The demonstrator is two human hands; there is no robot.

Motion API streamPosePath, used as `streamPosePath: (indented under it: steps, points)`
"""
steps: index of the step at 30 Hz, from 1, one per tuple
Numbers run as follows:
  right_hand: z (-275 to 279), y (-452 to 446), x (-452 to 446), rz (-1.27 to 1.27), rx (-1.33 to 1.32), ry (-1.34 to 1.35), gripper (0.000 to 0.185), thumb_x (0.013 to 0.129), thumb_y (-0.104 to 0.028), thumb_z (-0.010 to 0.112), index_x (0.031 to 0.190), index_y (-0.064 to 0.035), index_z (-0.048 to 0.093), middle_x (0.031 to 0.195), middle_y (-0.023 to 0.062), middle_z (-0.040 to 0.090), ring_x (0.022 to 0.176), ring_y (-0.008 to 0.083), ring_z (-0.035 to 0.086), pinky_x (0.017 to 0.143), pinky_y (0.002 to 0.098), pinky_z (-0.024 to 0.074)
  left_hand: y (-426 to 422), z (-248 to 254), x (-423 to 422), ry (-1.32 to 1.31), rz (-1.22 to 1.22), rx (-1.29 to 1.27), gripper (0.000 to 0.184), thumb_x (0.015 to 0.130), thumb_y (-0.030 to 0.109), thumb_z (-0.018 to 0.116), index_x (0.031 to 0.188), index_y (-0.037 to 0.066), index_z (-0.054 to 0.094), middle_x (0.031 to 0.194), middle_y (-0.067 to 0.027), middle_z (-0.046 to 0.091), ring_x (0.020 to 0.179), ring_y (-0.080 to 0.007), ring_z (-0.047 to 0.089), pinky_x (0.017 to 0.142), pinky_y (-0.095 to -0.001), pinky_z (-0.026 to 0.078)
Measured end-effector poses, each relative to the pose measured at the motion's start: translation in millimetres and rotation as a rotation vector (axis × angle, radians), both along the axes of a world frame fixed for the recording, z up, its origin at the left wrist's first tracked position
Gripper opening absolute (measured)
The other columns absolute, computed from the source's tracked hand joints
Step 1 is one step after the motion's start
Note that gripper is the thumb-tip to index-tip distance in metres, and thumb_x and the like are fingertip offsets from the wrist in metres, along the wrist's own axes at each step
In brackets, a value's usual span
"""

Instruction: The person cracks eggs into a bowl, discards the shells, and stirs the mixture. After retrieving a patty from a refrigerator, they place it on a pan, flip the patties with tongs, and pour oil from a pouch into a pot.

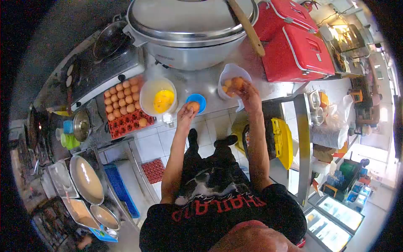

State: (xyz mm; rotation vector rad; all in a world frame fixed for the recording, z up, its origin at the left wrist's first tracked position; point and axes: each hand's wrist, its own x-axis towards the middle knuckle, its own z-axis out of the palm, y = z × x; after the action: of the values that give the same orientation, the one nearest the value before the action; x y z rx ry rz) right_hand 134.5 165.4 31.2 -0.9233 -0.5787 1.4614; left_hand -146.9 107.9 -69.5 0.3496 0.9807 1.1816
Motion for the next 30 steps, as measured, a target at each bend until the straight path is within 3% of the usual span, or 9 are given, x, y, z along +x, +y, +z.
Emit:
streamPosePath:
  steps: [3,6,9,11,14,20,23,25,30]
  points:
    - [-8.4,7.0,4.8,-0.114,-0.026,-0.020,0.036,0.093,-0.021,0.051,0.120,0.0026,0.053,0.119,0.0164,0.056,0.106,0.0278,0.058,0.093,0.0380,0.0484,-9.5,4.9,-4.9,0.047,-0.091,0.019,0.039,0.089,0.008,0.060,0.126,0.002,0.049,0.120,-0.0115,0.055,0.110,-0.0247,0.057,0.094,-0.0373,0.050]
    - [-7.5,11.1,7.6,0.218,0.018,-0.224,0.045,0.089,-0.030,0.056,0.119,0.0029,0.053,0.123,0.0162,0.054,0.110,0.0271,0.056,0.096,0.0370,0.0465,-24.7,-3.7,-11.7,0.055,-0.107,0.137,0.044,0.087,0.011,0.064,0.127,0.003,0.048,0.121,-0.0098,0.055,0.111,-0.0230,0.056,0.093,-0.0360,0.050]
    - [18.0,7.3,5.1,-0.170,-0.029,0.214,0.036,0.093,-0.007,0.048,0.124,0.0112,0.046,0.129,0.0238,0.048,0.125,0.0343,0.044,0.108,0.0443,0.0371,-59.5,0.1,-19.0,-0.048,-0.024,0.072,0.044,0.088,0.013,0.064,0.127,0.002,0.048,0.121,-0.0099,0.055,0.111,-0.0225,0.056,0.094,-0.0352,0.049]
    - [19.3,2.7,-4.2,-0.058,0.066,0.097,0.042,0.091,-0.010,0.052,0.127,0.0111,0.044,0.129,0.0236,0.048,0.124,0.0337,0.045,0.106,0.0444,0.0395,-66.1,2.1,-28.1,-0.027,-0.025,0.078,0.043,0.089,0.014,0.063,0.127,0.001,0.048,0.121,-0.0110,0.055,0.111,-0.0229,0.056,0.095,-0.0352,0.049]
    - [73.0,-3.7,-52.6,0.173,0.257,0.326,0.046,0.089,-0.011,0.057,0.129,0.0079,0.045,0.132,0.0219,0.047,0.121,0.0328,0.049,0.101,0.0427,0.0434,-99.7,11.2,-52.8,0.034,0.000,0.099,0.041,0.092,0.015,0.059,0.128,-0.001,0.047,0.122,-0.0139,0.054,0.112,-0.0243,0.056,0.095,-0.0355,0.049]
    - [142.2,-17.6,-244.2,0.817,0.491,-0.489,0.041,0.080,-0.001,0.065,0.120,-0.0020,0.058,0.111,0.0103,0.063,0.100,0.0216,0.062,0.087,0.0337,0.0515,-146.5,24.3,-88.0,0.044,0.220,-0.084,0.037,0.095,0.007,0.051,0.130,-0.003,0.045,0.119,-0.0147,0.056,0.108,-0.0242,0.058,0.096,-0.0350,0.050]
    - [86.7,-22.7,-343.6,0.804,0.835,-0.999,0.036,0.070,-0.014,0.071,0.104,-0.0053,0.066,0.098,0.0167,0.065,0.085,0.0319,0.065,0.076,0.0406,0.0539,-162.3,31.6,-98.8,0.024,0.328,-0.077,0.037,0.095,0.006,0.051,0.130,-0.004,0.044,0.119,-0.0152,0.056,0.108,-0.0241,0.058,0.096,-0.0346,0.049]
    - [34.9,-24.4,-391.7,0.841,0.855,-1.215,0.024,0.068,-0.017,0.070,0.089,-0.0038,0.067,0.094,0.0200,0.064,0.082,0.0364,0.063,0.072,0.0455,0.0531,-175.7,32.6,-104.1,0.027,0.387,-0.050,0.043,0.093,0.015,0.056,0.128,-0.008,0.045,0.120,-0.0163,0.056,0.110,-0.0249,0.057,0.100,-0.0398,0.047]
    - [-56.6,-22.2,-445.3,0.980,0.862,-1.571,0.023,0.075,-0.017,0.064,0.096,-0.0067,0.064,0.095,0.0191,0.063,0.089,0.0353,0.062,0.075,0.0479,0.0514,-202.3,40.1,-114.6,0.030,0.541,-0.077,0.044,0.093,0.016,0.056,0.127,-0.010,0.044,0.121,-0.0179,0.054,0.112,-0.0260,0.055,0.101,-0.0413,0.046]
